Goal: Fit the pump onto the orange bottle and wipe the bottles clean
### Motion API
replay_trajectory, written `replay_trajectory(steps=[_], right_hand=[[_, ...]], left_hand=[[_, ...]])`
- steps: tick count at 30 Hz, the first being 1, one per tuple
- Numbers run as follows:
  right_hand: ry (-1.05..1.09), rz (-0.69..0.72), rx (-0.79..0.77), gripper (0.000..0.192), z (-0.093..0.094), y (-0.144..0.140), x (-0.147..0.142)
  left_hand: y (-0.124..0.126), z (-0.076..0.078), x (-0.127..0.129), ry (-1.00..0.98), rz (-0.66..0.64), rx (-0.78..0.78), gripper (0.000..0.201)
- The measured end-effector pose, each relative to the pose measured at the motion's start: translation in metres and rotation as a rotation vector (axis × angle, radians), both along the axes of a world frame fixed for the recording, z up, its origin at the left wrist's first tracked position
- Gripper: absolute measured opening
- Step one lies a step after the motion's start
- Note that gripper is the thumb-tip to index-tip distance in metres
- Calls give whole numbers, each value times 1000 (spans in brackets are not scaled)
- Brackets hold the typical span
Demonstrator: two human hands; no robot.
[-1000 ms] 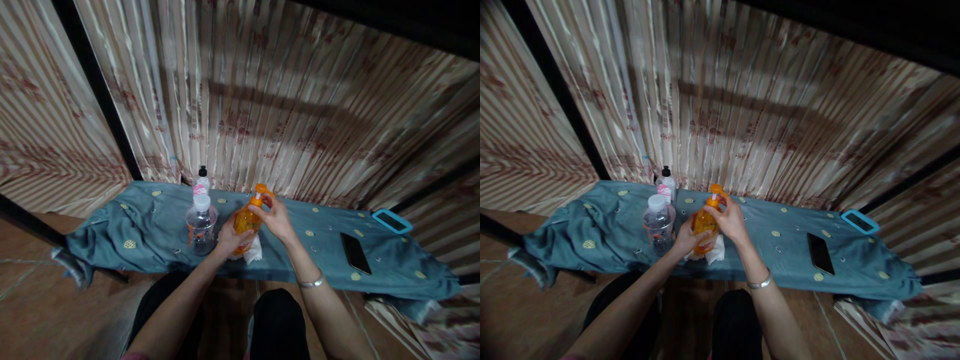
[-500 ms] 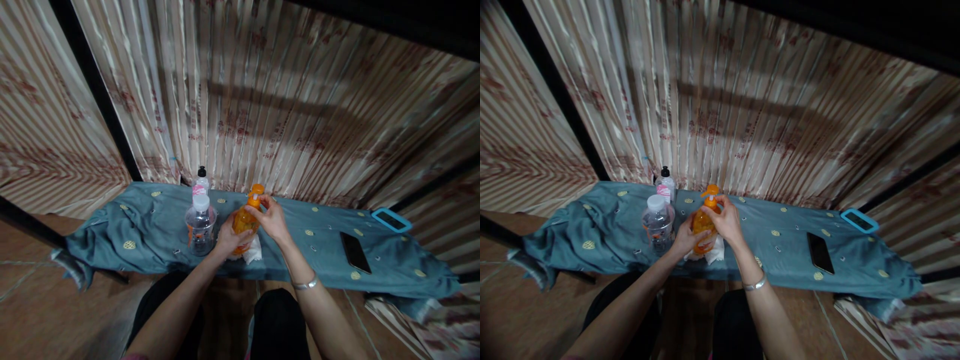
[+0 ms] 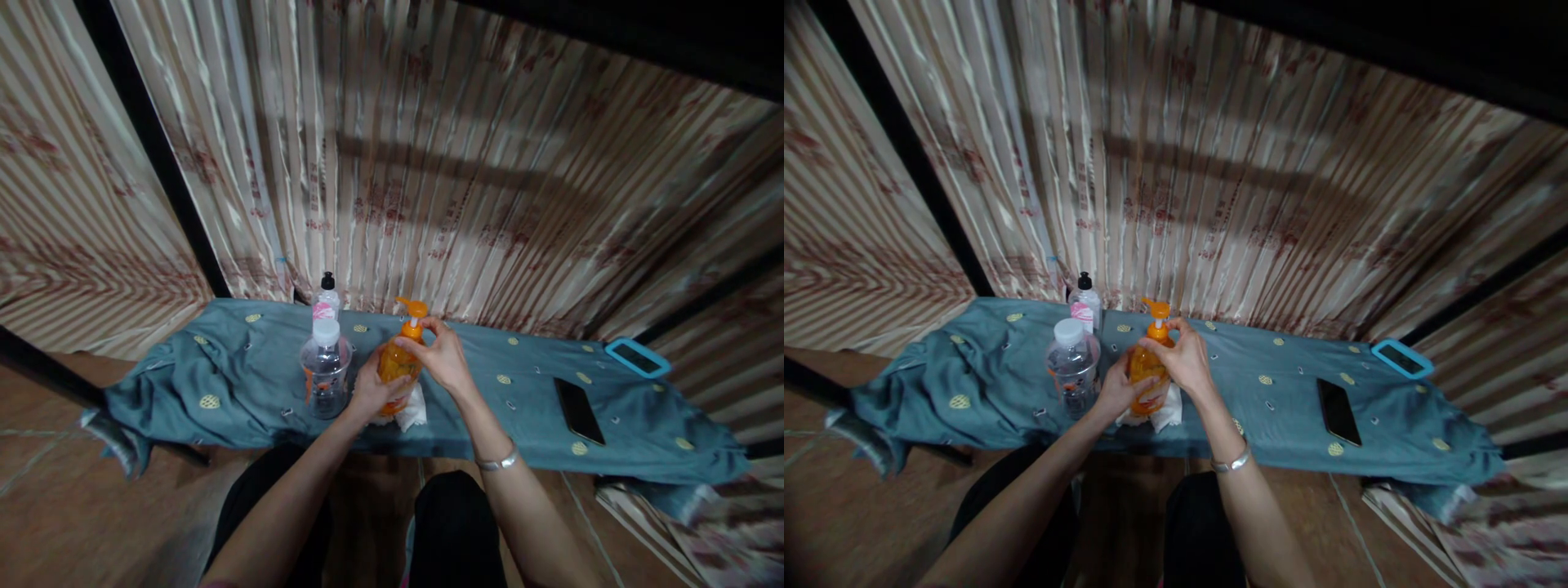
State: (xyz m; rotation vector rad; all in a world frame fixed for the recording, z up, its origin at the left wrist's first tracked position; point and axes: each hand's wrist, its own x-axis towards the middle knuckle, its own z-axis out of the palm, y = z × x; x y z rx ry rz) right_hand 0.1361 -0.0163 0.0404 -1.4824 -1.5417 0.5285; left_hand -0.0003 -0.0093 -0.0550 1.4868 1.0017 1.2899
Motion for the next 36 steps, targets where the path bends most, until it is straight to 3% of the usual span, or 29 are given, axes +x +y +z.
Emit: replay_trajectory(steps=[5, 7, 12, 13, 18, 20, 23, 25, 28, 31, 33, 36], right_hand=[[224, 390, -26, 42, -2, 1, 10], [232, 344, -31, 35, -4, 2, 10], [14, -32, 26, 48, -2, -1, -1], [3, -14, 27, 50, 0, -3, -1], [239, 387, -47, 41, -1, -1, 7], [245, 339, -38, 38, -4, 1, 7], [139, 70, 24, 42, -7, 2, 2], [53, -23, 13, 48, -7, 1, 0], [130, 179, 2, 53, -6, 0, 5], [283, 360, -40, 44, -6, 1, 11], [297, 297, -37, 41, -8, 3, 11], [204, 65, 25, 46, -10, 5, 6]], left_hand=[[0, -1, 1, -17, -16, 27, 58], [0, 1, 0, -7, -13, 21, 57], [-1, 2, -1, 8, 2, -8, 58], [-1, 2, -1, 13, 2, -9, 59], [0, 1, -1, 22, 4, 11, 59], [0, 1, -1, 22, 3, 12, 59], [-1, 2, -1, 20, -3, 5, 59], [-1, 2, -1, 18, -3, 3, 60], [0, 2, -1, 46, 5, -3, 60], [0, 1, 0, 56, 10, 9, 60], [0, 1, 0, 61, 14, 16, 59], [0, 0, 0, 61, 14, 20, 58]])
